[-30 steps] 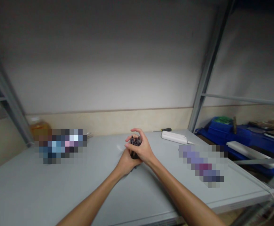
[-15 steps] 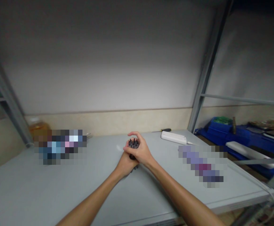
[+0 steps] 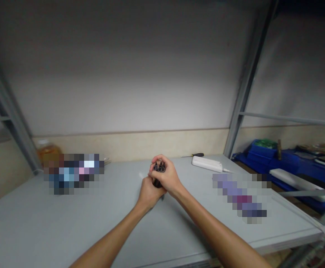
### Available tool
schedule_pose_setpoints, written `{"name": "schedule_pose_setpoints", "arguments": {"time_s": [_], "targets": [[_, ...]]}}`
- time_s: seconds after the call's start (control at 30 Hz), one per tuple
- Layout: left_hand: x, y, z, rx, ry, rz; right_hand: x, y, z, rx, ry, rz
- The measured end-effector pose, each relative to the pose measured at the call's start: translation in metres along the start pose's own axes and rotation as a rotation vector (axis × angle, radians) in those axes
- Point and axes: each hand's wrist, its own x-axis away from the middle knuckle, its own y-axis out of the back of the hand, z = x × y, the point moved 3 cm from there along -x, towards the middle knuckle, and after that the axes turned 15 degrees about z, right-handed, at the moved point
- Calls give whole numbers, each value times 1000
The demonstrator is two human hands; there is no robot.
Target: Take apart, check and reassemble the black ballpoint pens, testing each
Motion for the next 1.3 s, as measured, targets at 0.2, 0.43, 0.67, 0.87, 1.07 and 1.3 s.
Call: {"name": "schedule_pose_setpoints", "arguments": {"time_s": [0.2,0.43,0.67,0.87,1.07,1.3], "targets": [[0,-2,-3,-4,-11,0,-2,-2,2,25,48,-34],[0,-5,0,46,-67,44,-1,0,1,53,51,-51],[-1,-5,6,37,-35,28,-1,1,-10,42,34,-26],[-2,-7,6,87,-44,62,2,3,-16,18,-2,7],[-3,-3,8,77,-67,81,1,13,-18,181,-1,-34],[0,7,4,-406,138,27,-2,28,-55,24,-115,-285]]}}
